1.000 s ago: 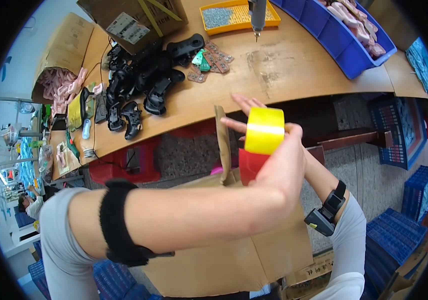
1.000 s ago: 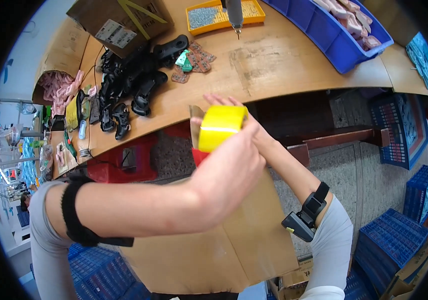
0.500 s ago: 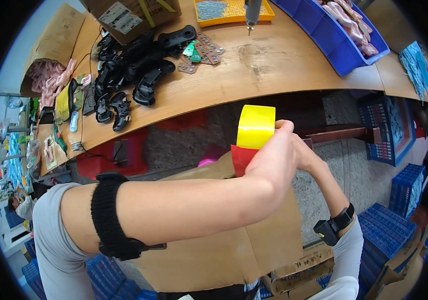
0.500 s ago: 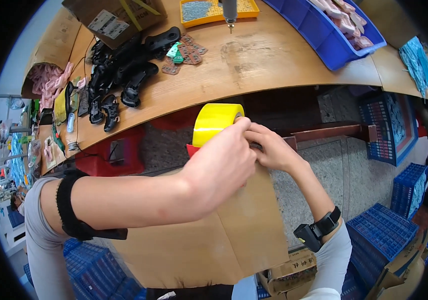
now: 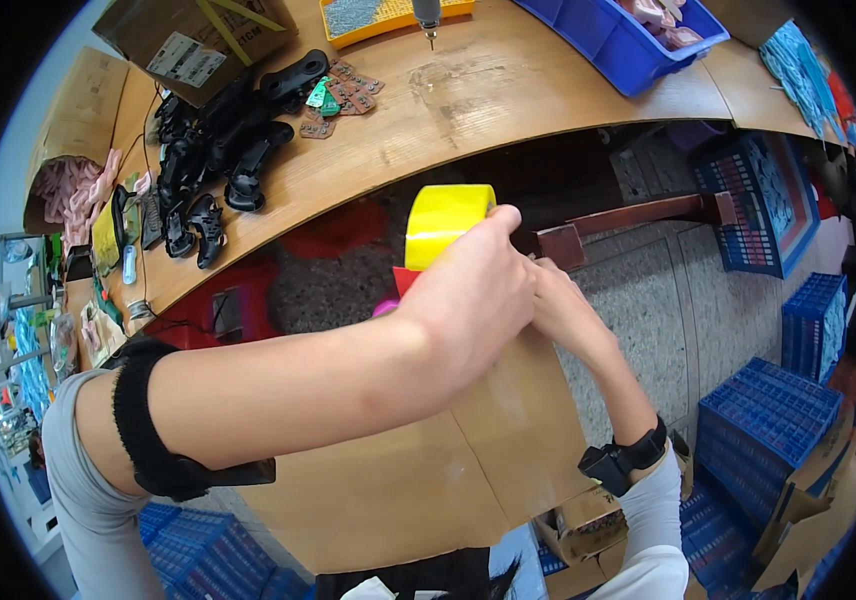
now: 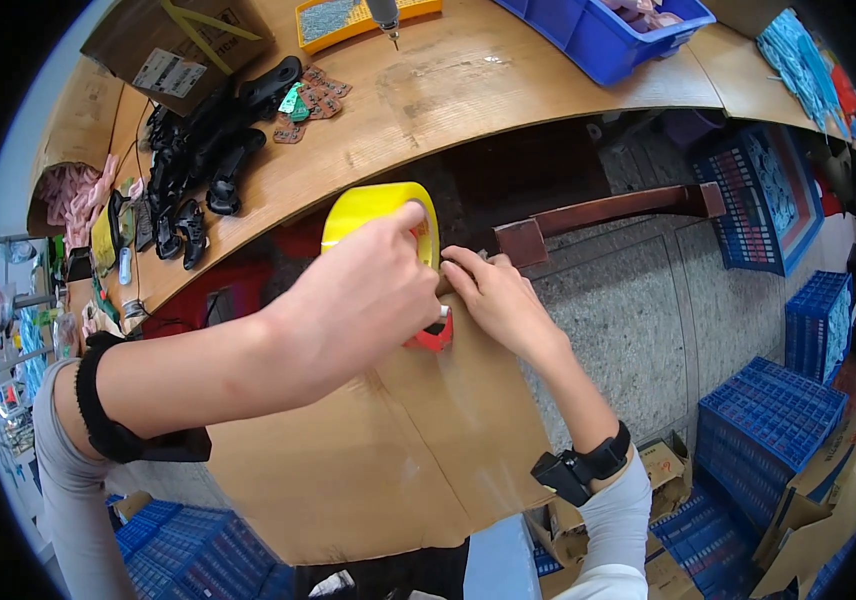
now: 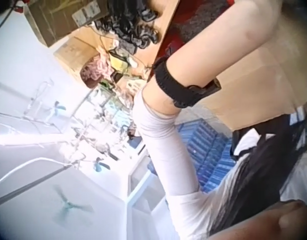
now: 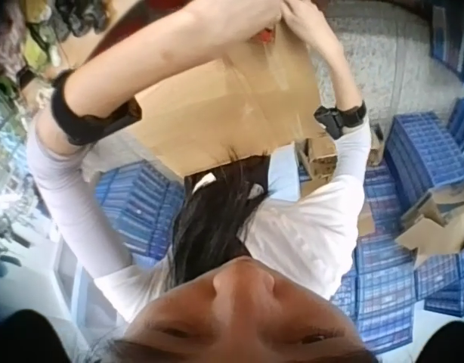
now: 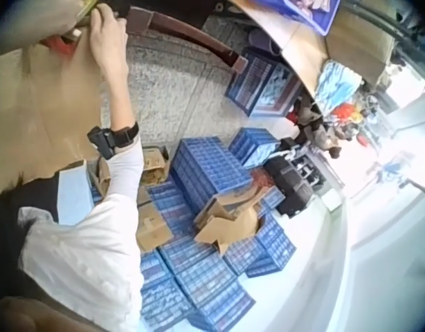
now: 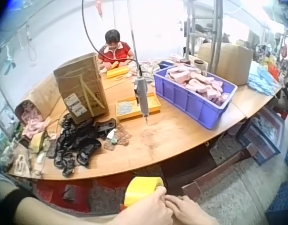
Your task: Packing items into a cardboard box and sealing it with tape.
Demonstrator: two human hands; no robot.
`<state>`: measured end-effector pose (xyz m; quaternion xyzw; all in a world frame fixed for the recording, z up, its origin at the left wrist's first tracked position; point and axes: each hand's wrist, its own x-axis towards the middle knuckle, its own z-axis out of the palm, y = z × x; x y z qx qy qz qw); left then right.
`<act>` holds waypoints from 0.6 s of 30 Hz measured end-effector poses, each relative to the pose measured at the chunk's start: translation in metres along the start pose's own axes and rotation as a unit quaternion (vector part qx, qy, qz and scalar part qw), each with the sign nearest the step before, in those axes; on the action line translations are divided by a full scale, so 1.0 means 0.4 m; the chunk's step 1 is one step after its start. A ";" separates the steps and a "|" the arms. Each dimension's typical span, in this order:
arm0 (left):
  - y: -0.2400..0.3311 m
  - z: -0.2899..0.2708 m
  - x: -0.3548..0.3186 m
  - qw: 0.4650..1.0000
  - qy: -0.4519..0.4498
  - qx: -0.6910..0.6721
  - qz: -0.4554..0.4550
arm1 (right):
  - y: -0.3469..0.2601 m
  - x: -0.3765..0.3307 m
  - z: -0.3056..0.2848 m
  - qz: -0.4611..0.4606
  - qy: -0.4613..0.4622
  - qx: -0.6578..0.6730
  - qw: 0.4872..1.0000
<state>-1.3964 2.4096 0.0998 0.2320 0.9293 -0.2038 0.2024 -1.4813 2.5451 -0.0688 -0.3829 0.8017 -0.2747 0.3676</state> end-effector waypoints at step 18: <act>-0.109 -0.042 0.024 0.979 -0.088 -0.155 0.095 | -0.032 -0.121 0.036 0.044 0.031 0.366 0.929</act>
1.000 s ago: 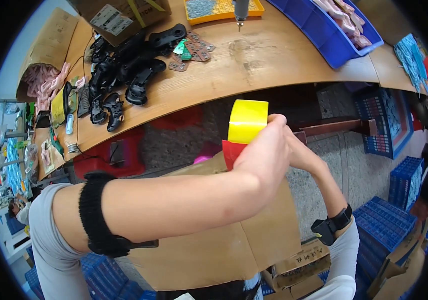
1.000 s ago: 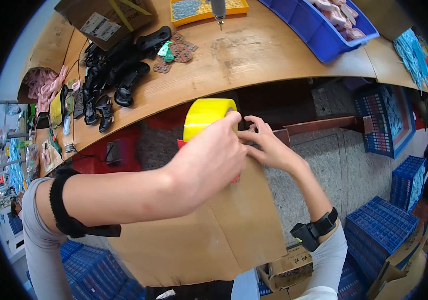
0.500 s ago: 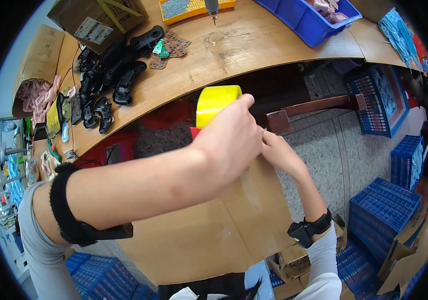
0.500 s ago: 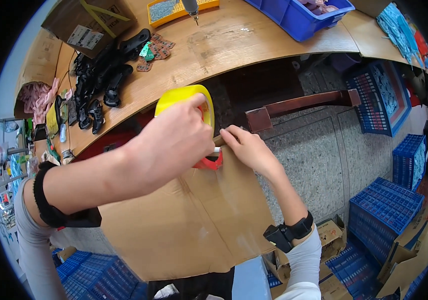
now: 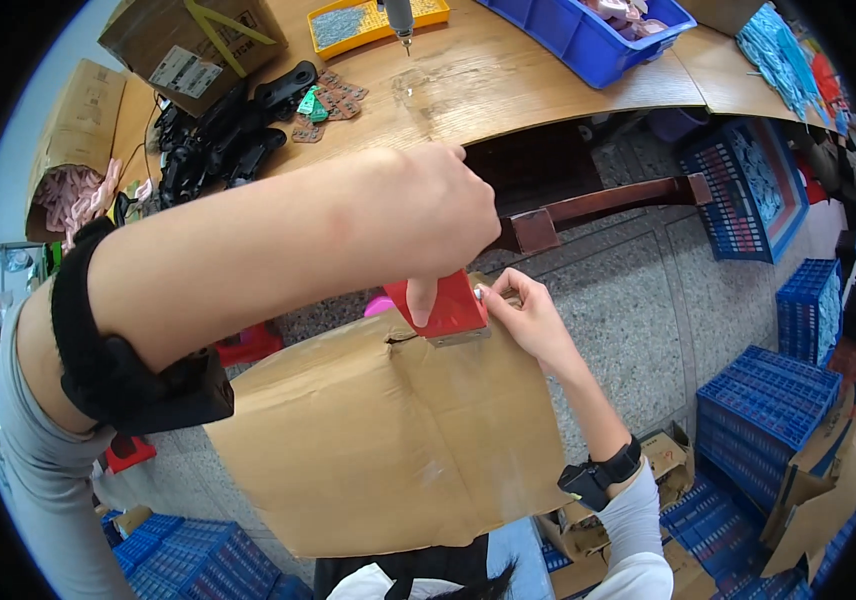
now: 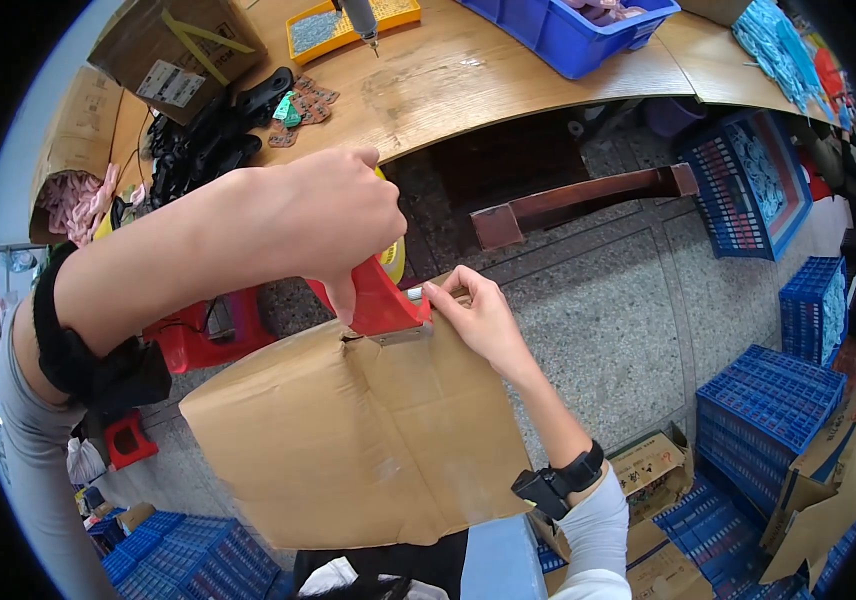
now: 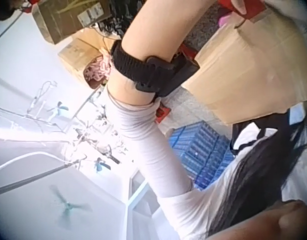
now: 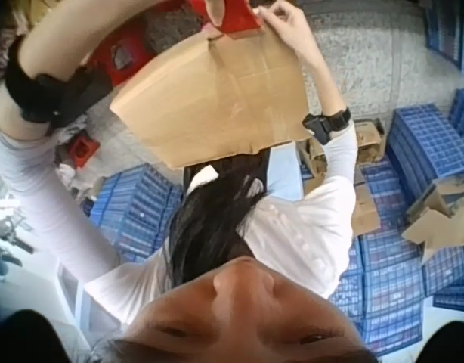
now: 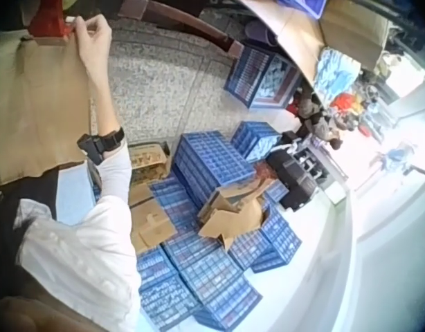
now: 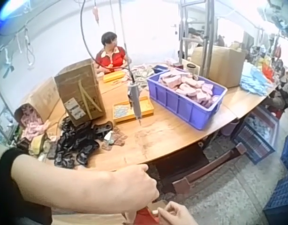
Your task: Packing items into a cardboard box and sealing it with tape.
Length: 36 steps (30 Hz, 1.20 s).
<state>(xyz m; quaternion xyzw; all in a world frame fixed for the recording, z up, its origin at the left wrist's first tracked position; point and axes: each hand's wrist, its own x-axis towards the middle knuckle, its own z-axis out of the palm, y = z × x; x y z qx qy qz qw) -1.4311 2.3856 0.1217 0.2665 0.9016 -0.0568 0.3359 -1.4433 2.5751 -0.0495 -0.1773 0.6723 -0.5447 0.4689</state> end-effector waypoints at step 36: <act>-0.144 -0.009 0.075 0.988 -0.148 0.000 -0.054 | 0.104 -0.067 -0.010 -0.092 0.148 -0.045 0.984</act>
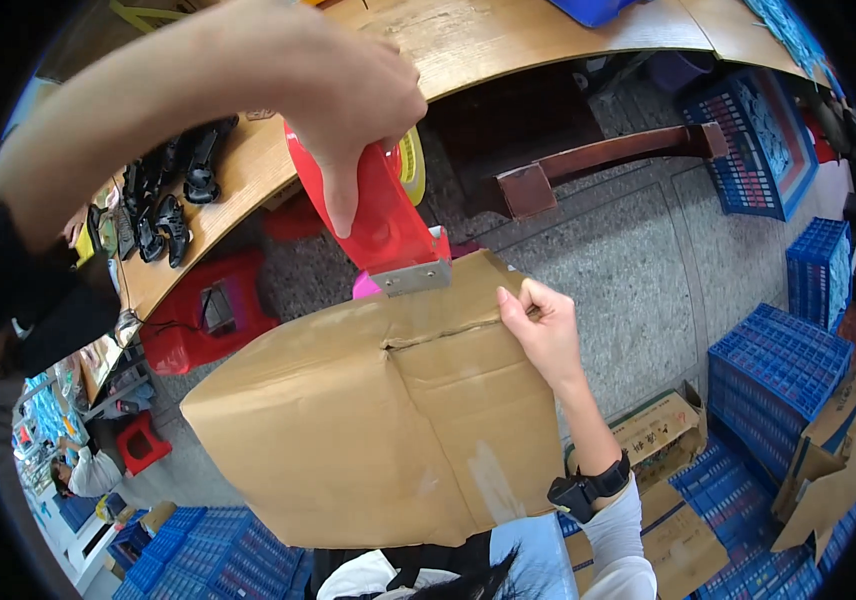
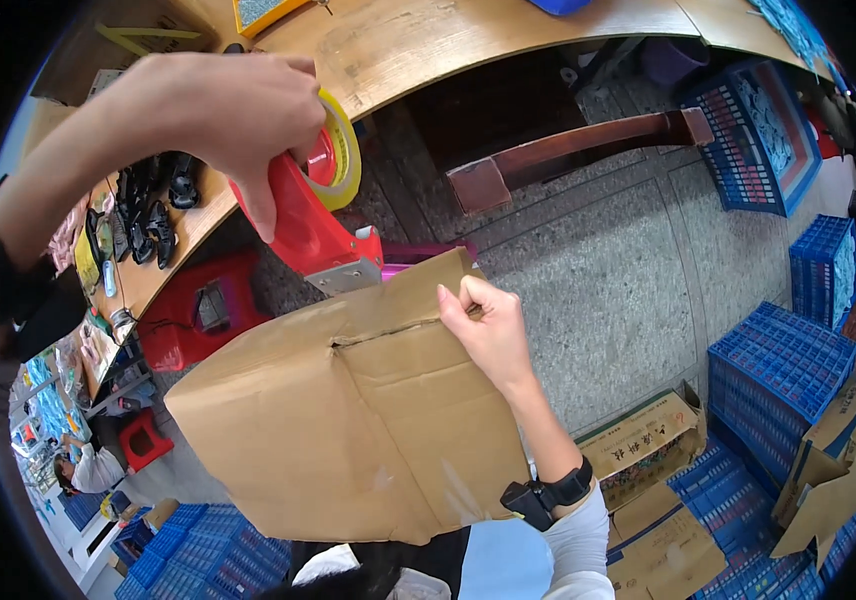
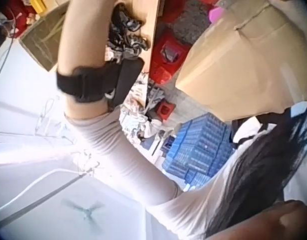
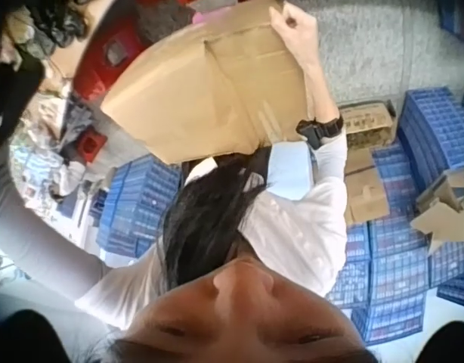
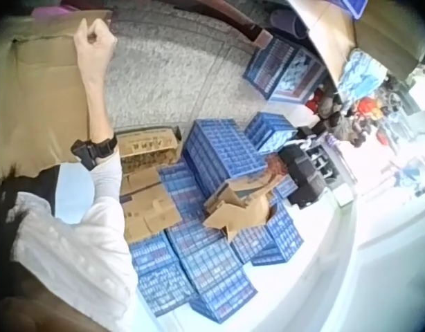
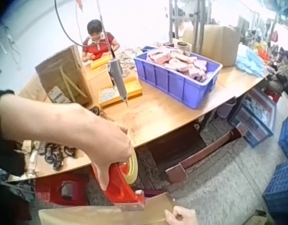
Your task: Packing items into a cardboard box and sealing it with tape.
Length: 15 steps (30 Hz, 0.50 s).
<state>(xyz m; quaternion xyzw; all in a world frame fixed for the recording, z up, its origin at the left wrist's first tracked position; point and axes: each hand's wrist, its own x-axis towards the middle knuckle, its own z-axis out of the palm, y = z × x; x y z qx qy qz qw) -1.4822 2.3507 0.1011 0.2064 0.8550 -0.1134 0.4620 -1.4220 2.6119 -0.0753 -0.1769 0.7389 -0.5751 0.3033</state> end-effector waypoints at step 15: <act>-0.022 0.082 0.133 0.998 -0.050 -0.030 0.016 | -0.021 -0.008 0.008 -0.008 -0.033 0.027 0.999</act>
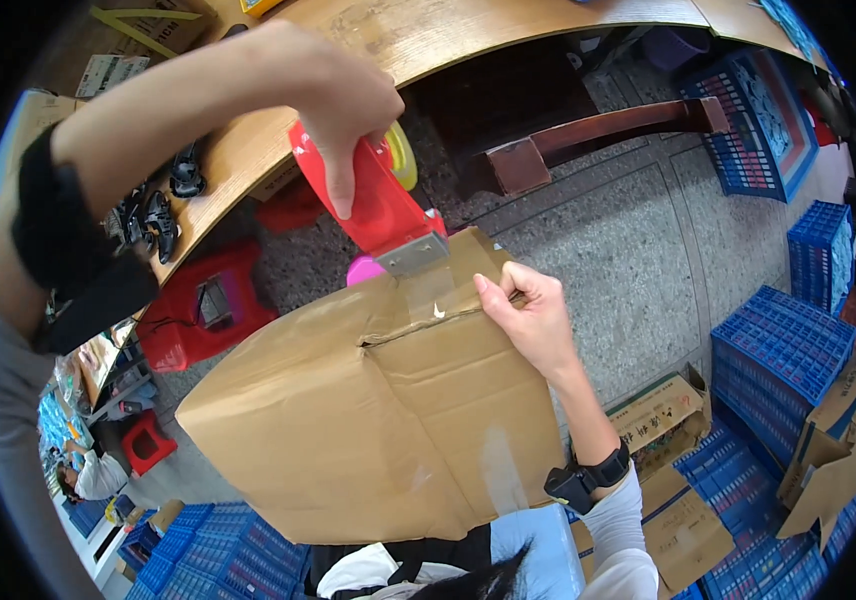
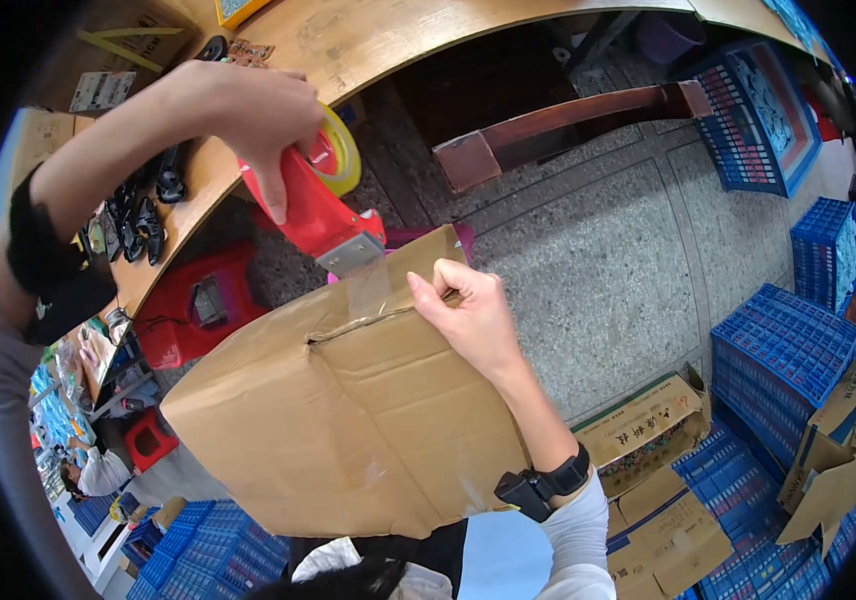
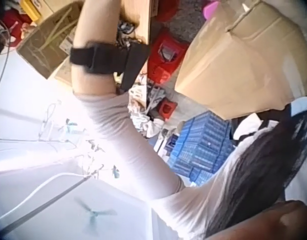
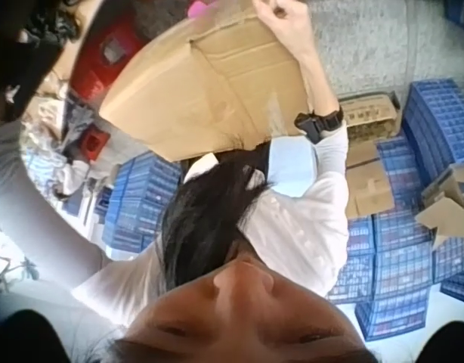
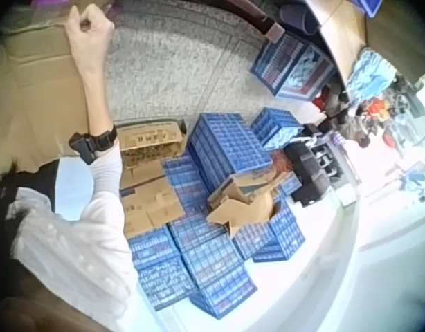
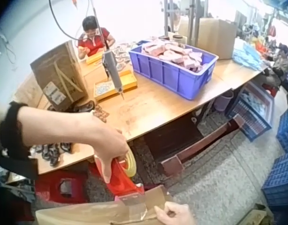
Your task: Packing items into a cardboard box and sealing it with tape.
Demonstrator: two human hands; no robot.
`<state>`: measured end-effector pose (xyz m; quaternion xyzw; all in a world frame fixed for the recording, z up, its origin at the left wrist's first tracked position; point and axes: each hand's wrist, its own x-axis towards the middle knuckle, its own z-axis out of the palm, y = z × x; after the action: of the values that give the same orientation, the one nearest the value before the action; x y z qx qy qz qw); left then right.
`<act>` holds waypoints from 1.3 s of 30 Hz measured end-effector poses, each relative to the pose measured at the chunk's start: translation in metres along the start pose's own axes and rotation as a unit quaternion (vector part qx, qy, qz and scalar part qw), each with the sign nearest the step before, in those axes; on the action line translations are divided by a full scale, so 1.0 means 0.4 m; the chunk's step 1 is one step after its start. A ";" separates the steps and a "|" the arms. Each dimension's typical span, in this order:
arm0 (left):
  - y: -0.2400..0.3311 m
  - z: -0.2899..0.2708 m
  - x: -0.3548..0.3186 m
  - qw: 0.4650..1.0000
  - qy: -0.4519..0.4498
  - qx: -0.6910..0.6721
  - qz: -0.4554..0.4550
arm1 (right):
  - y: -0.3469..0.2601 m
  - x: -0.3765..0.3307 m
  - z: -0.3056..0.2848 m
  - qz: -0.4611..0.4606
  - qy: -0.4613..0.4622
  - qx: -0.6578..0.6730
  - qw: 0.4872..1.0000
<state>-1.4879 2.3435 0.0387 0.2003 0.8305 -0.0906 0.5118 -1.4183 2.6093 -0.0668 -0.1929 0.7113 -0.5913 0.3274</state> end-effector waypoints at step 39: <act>0.233 0.293 -0.299 0.944 0.102 -0.303 -0.078 | -0.028 -0.228 -0.103 -0.180 -0.048 -0.110 0.976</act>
<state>-1.3057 2.3574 0.0958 -0.0219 0.8795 0.1465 0.4522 -1.3834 2.6966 -0.0307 -0.3809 0.7092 -0.5483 0.2264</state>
